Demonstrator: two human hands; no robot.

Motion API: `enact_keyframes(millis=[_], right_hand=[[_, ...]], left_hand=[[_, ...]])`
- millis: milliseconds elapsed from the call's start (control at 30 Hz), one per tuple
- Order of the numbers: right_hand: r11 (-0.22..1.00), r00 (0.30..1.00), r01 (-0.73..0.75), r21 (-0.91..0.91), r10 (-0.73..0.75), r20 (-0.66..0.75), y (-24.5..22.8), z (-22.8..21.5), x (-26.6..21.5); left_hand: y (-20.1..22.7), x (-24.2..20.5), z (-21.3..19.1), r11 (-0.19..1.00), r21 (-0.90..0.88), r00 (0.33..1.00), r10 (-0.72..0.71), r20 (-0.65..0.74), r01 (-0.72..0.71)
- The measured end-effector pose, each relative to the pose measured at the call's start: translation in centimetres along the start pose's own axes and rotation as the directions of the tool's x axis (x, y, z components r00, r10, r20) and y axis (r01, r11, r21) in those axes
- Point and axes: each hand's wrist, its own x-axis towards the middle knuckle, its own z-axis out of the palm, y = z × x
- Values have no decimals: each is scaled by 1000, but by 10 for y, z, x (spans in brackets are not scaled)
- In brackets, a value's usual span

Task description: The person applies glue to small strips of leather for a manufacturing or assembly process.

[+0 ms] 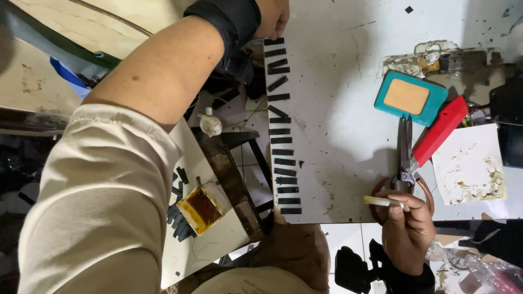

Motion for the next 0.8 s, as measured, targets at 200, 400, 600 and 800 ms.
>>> enact_keyframes(millis=[200, 400, 600, 800], right_hand=[[999, 1000, 19, -49, -20, -17, 4, -5, -4], [1000, 1000, 24, -10, -24, -5, -1, 1, 0], [999, 999, 43, 6, -43, 9, 4, -3, -1], [999, 1000, 26, -33, -25, 8, 1, -2, -3]], left_hand=[[22, -17, -25, 997, 35, 997, -64, 36, 63], [29, -16, -26, 983, 89, 983, -168, 76, 162], [12, -3, -6, 984, 132, 991, -126, 45, 119], [25, -14, -22, 978, 185, 995, -98, -2, 97]])
